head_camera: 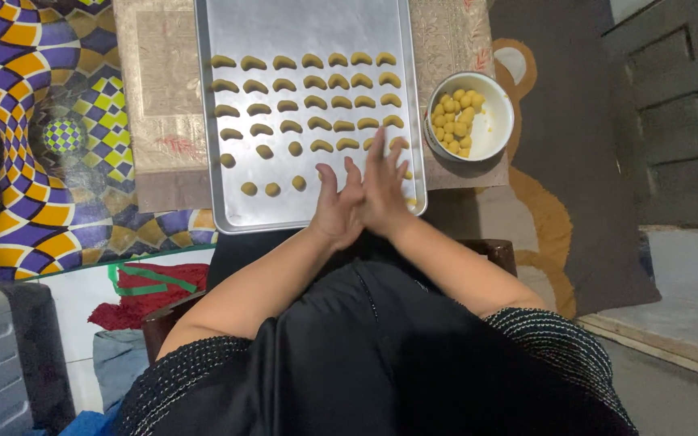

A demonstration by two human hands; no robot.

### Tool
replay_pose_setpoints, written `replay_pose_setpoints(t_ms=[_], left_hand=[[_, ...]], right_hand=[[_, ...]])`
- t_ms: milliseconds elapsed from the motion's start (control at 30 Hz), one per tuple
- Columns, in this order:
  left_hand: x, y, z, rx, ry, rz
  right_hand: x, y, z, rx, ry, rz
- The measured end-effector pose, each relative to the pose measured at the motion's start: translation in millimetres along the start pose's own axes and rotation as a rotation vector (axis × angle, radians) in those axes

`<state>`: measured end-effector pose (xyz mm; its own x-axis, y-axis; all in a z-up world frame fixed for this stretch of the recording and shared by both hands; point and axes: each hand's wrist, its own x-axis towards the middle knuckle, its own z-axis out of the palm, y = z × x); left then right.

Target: Shape dough balls into crescents and arrange them on a baking tray

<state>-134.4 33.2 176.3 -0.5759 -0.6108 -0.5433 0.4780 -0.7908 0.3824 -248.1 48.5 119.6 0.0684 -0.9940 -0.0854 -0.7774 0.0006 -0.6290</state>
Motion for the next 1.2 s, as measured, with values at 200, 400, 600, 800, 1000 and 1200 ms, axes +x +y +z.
replay_pose_setpoints(t_ms=[200, 400, 600, 800, 1000, 1200], left_hand=[[-8, 17, 6, 0.037, -0.035, -0.053], [34, -12, -53, -0.186, -0.183, -0.138], [66, -28, -99, -0.447, -0.413, -0.176], [43, -21, -67, -0.396, -0.210, -0.151], [35, -14, -66, 0.015, -0.123, 0.014], [39, -25, -66, 0.511, -0.131, 0.176]], right_hand=[[-11, -7, 9, 0.017, 0.017, -0.131], [4, 36, 6, 0.011, 0.064, -0.011], [-25, 35, -19, 0.258, 0.310, -0.313], [-41, 23, -2, 0.205, 0.426, -0.369], [-49, 6, -17, 0.311, 0.277, -0.337], [-48, 30, 12, 0.282, 0.227, -0.304]])
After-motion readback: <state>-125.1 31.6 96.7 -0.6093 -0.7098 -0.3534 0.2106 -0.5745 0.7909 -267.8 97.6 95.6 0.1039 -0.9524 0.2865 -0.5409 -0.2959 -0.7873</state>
